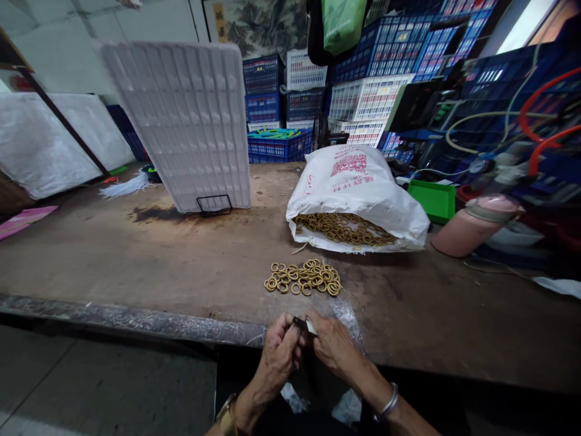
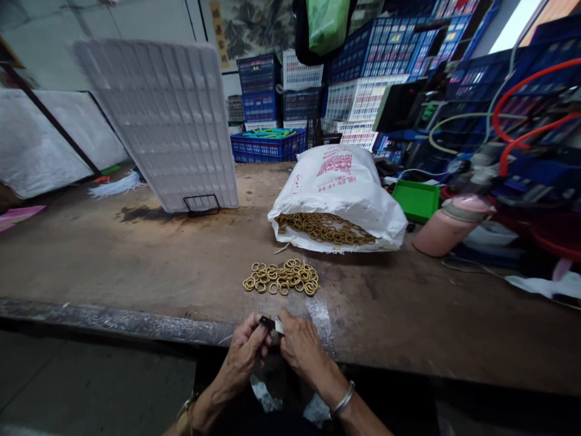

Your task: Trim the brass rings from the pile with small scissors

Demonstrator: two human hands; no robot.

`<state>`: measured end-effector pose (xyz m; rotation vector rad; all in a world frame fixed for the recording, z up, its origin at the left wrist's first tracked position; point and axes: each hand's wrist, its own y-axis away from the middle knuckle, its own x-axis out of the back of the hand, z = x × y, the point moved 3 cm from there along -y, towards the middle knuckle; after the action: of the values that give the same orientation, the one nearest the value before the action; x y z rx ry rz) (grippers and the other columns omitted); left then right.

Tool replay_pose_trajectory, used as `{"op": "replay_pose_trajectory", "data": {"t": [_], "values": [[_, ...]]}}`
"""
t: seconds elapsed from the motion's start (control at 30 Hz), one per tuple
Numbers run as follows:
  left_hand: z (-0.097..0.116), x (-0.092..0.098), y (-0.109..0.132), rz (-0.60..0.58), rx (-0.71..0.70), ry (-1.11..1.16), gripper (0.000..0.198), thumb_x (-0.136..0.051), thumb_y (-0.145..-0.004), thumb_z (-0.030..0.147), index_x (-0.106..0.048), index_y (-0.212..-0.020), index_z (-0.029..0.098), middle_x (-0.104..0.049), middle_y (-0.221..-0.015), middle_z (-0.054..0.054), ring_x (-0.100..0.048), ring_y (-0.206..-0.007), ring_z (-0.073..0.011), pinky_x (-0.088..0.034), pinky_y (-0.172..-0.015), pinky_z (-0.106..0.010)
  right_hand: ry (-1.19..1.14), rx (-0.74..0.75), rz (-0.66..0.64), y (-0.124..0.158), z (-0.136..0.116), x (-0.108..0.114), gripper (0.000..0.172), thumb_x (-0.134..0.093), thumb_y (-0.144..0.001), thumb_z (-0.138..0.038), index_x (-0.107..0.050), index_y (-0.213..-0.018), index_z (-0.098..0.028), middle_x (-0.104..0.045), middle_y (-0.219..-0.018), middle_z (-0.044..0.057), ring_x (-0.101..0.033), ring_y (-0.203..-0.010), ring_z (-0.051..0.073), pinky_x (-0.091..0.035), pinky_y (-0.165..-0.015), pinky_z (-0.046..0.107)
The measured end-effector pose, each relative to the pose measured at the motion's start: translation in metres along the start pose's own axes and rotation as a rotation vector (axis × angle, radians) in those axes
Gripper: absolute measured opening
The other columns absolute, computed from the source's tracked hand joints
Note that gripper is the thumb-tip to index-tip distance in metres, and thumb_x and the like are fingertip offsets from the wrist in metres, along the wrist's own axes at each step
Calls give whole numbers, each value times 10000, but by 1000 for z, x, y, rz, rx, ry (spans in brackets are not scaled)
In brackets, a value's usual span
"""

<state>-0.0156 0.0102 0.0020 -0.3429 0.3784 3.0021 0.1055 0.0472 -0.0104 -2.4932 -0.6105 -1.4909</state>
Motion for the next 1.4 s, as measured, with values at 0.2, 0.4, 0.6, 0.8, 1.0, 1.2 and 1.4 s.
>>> {"op": "replay_pose_trajectory", "data": {"t": [0.2, 0.4, 0.6, 0.8, 1.0, 1.2, 1.4], "values": [[6, -8, 11, -156, 52, 283, 271, -543, -747, 408, -446, -716, 157, -555, -657, -13, -491, -472, -71, -384, -386, -164, 209, -147, 125, -18, 15, 11, 221, -382, -699, -52, -491, -857, -162, -607, -699, 36, -522, -572, 125, -210, -502, 237], [-4, 1, 3, -66, 99, 485, 204, -581, -733, 312, -493, -723, 128, -584, -797, -75, -537, -586, -102, -396, -412, -169, 241, -167, 200, -39, 5, 8, 117, -428, -802, -206, -476, -909, -202, -633, -779, 28, -575, -660, 137, -221, -510, 232], [-6, 9, -2, -52, 173, 613, 164, -567, -720, 229, -514, -854, 152, -587, -714, -41, -540, -548, -107, -386, -417, -181, 317, -249, 200, -50, 12, -1, 136, -380, -805, -137, -493, -870, -177, -637, -730, 53, -579, -612, 144, -229, -500, 238], [-15, 17, -10, 31, 199, 680, 176, -590, -710, 280, -530, -674, 118, -554, -701, -31, -531, -581, -99, -397, -440, -181, 82, -148, 207, -38, 16, 4, 135, -388, -739, -115, -488, -811, -172, -580, -684, 25, -515, -601, 133, -279, -531, 225], [-13, 16, -18, 79, 73, 399, 310, -632, -671, 368, -516, -878, 167, -530, -644, 18, -484, -484, -72, -322, -365, -140, -690, -103, 45, -15, 5, 9, 241, -377, -793, -402, -422, -693, -187, -372, -530, -63, -341, -482, 81, -280, -453, 192], [-6, 8, -17, 16, 45, 140, 302, -565, -717, 414, -530, -841, 141, -415, -478, 77, -289, -350, -22, -234, -349, -145, -1204, -165, -219, -1, -15, 3, 319, -477, -734, -488, -377, -669, -193, -285, -470, -109, -197, -375, 28, -157, -355, 167], [7, 8, -12, 127, -92, 25, 221, -580, -711, 332, -475, -621, 160, -440, -489, 61, -350, -416, -48, -308, -437, -172, -1213, -243, -167, -2, -16, -1, 340, -455, -727, -524, -381, -680, -196, -386, -460, -105, -201, -295, 10, -147, -308, 160]]}}
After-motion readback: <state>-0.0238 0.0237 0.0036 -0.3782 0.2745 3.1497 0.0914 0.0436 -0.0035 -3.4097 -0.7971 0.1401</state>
